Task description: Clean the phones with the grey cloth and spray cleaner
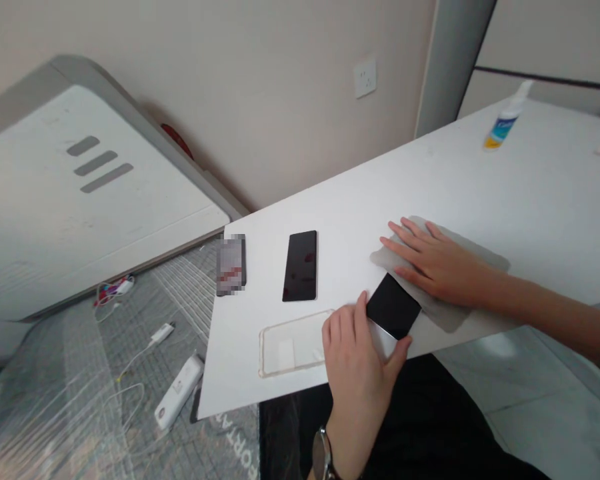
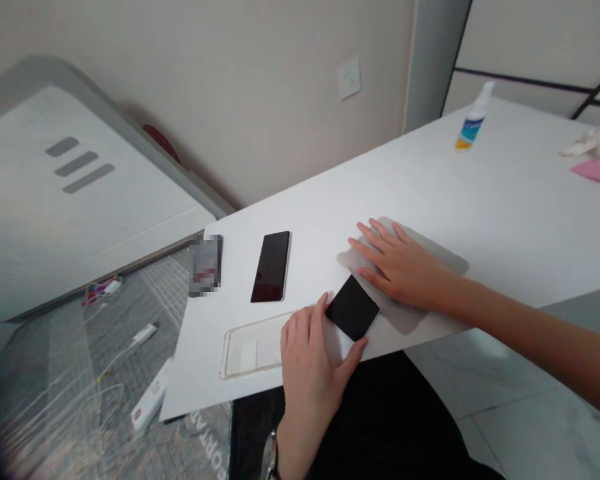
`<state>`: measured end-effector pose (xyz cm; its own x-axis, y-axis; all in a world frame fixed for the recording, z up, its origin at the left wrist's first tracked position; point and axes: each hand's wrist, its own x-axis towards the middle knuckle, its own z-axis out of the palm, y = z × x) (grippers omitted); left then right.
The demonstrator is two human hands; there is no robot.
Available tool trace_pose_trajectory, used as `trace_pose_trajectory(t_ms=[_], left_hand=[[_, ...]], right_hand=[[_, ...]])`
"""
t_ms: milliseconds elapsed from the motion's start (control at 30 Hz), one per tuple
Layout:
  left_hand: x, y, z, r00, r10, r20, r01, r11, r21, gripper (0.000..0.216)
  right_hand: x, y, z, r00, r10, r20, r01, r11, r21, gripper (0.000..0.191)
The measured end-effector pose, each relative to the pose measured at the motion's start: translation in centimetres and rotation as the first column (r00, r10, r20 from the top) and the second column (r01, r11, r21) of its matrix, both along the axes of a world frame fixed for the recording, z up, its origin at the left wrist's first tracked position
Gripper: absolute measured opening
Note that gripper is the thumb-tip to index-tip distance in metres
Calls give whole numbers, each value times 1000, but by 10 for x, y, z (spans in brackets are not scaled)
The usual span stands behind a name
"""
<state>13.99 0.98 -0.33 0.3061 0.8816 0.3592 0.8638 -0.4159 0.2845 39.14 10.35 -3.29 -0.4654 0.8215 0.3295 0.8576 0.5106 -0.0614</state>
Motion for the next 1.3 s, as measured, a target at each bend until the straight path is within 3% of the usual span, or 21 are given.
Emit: trace_pose_trajectory(t_ms=[133, 267, 500, 600, 700, 800, 933, 1033, 1133, 1200, 1300], left_hand=[[4, -1, 5, 990, 18, -142, -15, 1000, 28, 75], [7, 0, 9, 983, 50, -175, -47, 999, 18, 81], [7, 6, 6, 1000, 4, -10, -5, 999, -33, 80], [9, 5, 4, 996, -44, 74, 44, 999, -6, 77], [10, 2, -2, 965, -170, 201, 168, 985, 31, 61], [10, 0, -9, 923, -245, 297, 233, 970, 74, 43], [10, 0, -15, 912, -249, 325, 225, 968, 108, 26], [13, 0, -18, 925, -253, 282, 204, 960, 192, 16], [16, -1, -22, 945, -226, 235, 166, 954, 249, 20], [16, -3, -23, 951, -220, 217, 164, 955, 248, 18], [15, -3, -19, 952, -234, 200, 190, 958, 216, 12]], right_hand=[[6, -12, 2, 999, -33, 21, 34, 998, -54, 58], [4, -17, 8, 997, 2, 71, 3, 998, -64, 55], [-5, -20, 8, 999, 50, -10, -50, 999, -6, 54], [-11, -26, 11, 988, 53, -147, -47, 998, 43, 42], [-13, -31, 17, 948, 99, -304, -63, 990, 128, 20], [-10, -33, 23, 922, 137, -363, -74, 981, 181, 19], [-21, -40, 32, 905, 143, -400, -61, 976, 211, 20], [-50, -55, 40, 906, 206, -369, -135, 968, 210, 21], [-75, -69, 47, 920, 327, -218, -270, 929, 253, 20], [-72, -69, 50, 926, 358, -124, -313, 907, 282, 22], [-39, -52, 49, 942, 304, -139, -266, 934, 237, 28]])
